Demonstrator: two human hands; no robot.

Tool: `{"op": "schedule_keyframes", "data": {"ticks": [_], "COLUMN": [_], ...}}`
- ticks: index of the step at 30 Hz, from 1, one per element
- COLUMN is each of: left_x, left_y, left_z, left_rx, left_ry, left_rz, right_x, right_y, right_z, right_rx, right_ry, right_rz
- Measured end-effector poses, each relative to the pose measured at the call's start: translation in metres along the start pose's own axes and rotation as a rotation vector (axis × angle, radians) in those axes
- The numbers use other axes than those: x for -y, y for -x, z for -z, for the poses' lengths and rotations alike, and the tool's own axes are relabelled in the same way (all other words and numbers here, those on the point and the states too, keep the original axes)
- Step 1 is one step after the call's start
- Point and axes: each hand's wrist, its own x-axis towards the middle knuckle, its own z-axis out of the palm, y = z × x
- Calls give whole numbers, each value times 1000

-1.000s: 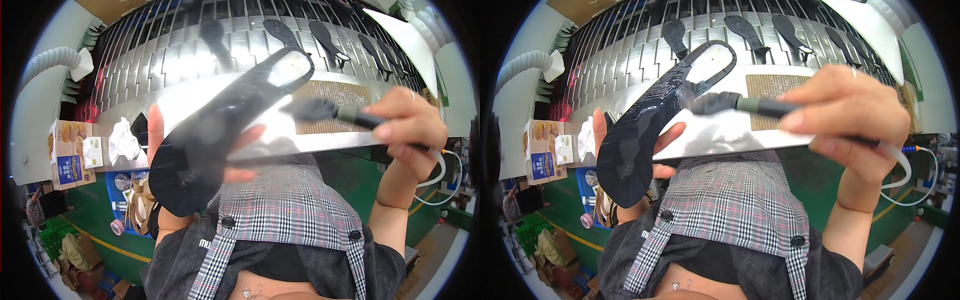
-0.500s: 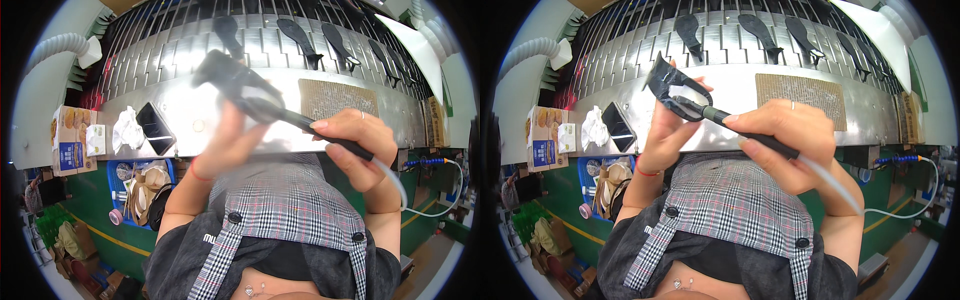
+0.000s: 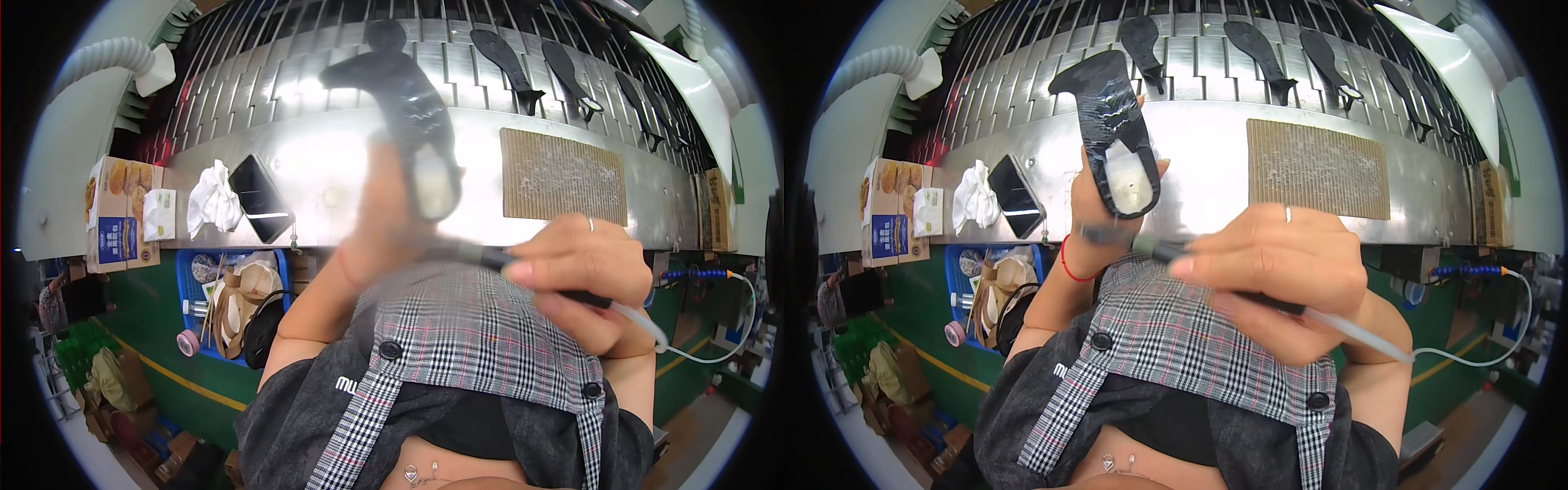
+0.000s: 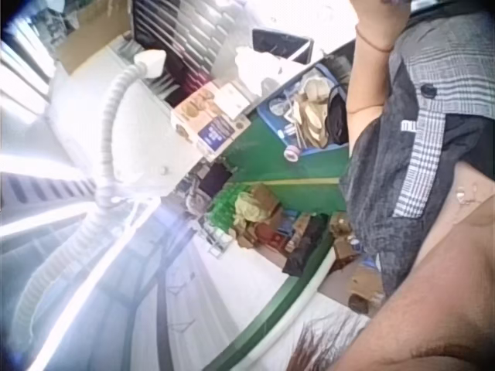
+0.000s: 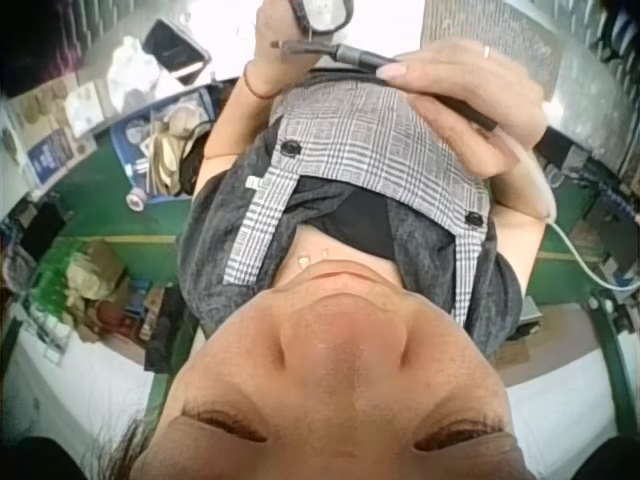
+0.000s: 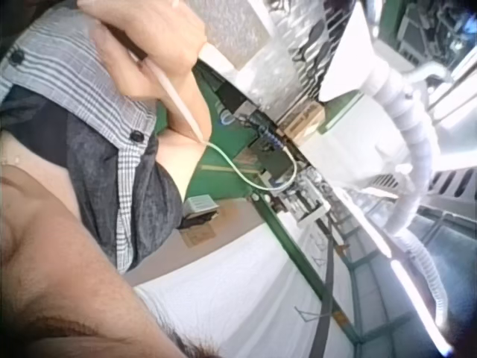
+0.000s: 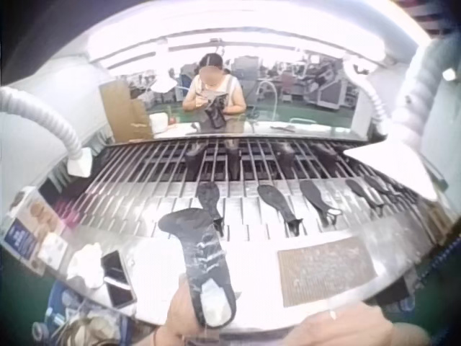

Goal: The person applies adhesive to shoe insoles and outsoles using a brush applicator tool and places them onto a conveyor belt.

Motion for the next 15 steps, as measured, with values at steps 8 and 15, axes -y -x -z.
{"op": "schedule_keyframes", "data": {"ticks": [8,15], "left_x": [-2,-10], "left_y": [-3,-3], "left_z": [14,31], "left_rx": [71,266], "left_ry": [102,317], "left_rz": [-93,35], "right_x": [3,9], "right_y": [-4,-11], "right_z": [7,21], "right_rx": [146,148], "right_ry": [-96,74], "right_rz": [-35,1]}}
